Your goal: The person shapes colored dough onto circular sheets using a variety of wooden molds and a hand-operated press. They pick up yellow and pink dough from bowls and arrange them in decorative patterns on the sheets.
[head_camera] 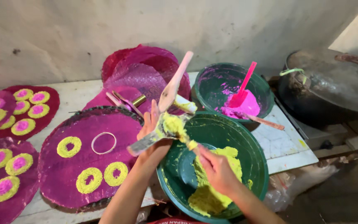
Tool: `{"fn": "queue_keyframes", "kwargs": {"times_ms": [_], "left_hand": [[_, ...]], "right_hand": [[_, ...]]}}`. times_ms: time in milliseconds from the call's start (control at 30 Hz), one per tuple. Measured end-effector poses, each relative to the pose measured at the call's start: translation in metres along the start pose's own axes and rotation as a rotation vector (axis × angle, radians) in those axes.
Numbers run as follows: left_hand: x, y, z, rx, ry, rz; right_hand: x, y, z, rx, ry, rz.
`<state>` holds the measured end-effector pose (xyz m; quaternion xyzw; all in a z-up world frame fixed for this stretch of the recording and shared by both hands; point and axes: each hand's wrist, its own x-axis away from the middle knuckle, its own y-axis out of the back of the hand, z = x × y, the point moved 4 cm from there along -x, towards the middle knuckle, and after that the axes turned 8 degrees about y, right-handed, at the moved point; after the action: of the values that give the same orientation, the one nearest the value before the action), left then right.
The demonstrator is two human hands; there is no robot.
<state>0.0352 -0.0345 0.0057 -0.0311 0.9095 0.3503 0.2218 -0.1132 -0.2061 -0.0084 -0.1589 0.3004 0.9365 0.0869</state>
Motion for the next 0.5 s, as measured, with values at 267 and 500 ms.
{"fn": "queue_keyframes", "kwargs": {"times_ms": [267,500], "left_hand": [[0.005,0.017,0.009,0.072,-0.148,0.001],[0.036,-0.019,0.016,0.087,-0.155,0.425]], "right_hand": [[-0.021,0.064,0.015,0.234,-0.262,0.468],[-0.056,0.026,0.070,0.961,0.014,0.845]]}}
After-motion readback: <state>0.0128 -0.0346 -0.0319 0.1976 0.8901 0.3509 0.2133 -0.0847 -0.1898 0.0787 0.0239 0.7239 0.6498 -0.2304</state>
